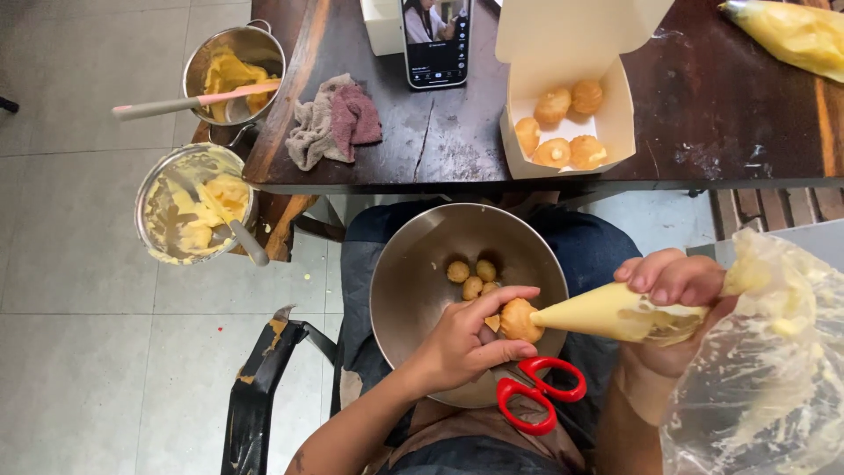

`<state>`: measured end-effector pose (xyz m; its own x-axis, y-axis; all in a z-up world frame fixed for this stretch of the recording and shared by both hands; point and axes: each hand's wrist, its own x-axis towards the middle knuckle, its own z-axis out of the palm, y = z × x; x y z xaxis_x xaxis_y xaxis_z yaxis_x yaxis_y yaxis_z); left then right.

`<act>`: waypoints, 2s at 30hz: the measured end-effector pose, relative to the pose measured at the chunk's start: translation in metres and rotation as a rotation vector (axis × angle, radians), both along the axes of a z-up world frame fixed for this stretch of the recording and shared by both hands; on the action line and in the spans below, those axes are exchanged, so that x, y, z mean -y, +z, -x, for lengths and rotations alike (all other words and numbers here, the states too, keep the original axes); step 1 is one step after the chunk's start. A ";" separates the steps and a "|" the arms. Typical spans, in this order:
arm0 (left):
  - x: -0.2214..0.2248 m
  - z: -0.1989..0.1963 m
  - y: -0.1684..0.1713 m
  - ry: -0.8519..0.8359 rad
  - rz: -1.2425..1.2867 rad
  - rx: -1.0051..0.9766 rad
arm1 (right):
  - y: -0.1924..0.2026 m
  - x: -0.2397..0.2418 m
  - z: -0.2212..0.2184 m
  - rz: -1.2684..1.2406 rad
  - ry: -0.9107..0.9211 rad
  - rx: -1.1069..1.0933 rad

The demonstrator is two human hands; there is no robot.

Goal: Using a piping bag and scissors to fill cream puffs with cream and then placing them in a box.

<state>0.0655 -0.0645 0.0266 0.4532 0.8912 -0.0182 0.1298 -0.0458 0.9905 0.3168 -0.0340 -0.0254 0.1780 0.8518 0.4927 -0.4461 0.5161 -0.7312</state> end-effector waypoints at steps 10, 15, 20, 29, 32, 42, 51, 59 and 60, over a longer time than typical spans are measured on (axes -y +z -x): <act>0.000 -0.002 -0.003 -0.011 -0.009 -0.004 | 0.008 0.001 0.003 -0.003 -0.043 -0.001; 0.000 -0.003 -0.004 -0.003 -0.019 -0.012 | 0.009 0.000 0.004 -0.004 -0.076 0.051; 0.000 -0.002 -0.004 -0.008 0.012 0.003 | 0.010 -0.001 0.004 -0.026 -0.063 0.045; 0.001 0.002 -0.017 -0.025 0.258 0.233 | 0.007 0.004 -0.004 -0.080 -0.013 -0.115; 0.001 0.004 -0.019 -0.022 0.295 0.333 | -0.005 0.007 -0.036 -0.025 0.169 -0.277; -0.014 0.005 -0.012 0.043 0.216 0.368 | 0.035 0.014 -0.028 0.365 -0.170 -0.515; -0.122 -0.030 0.018 0.257 -0.526 -0.082 | 0.022 0.021 -0.054 0.339 -0.209 -0.547; -0.210 -0.067 -0.007 0.279 -0.504 -0.577 | 0.032 0.024 -0.052 0.448 -0.401 -0.534; -0.213 -0.072 -0.005 0.280 -0.503 -0.579 | 0.025 0.024 -0.055 0.449 -0.399 -0.535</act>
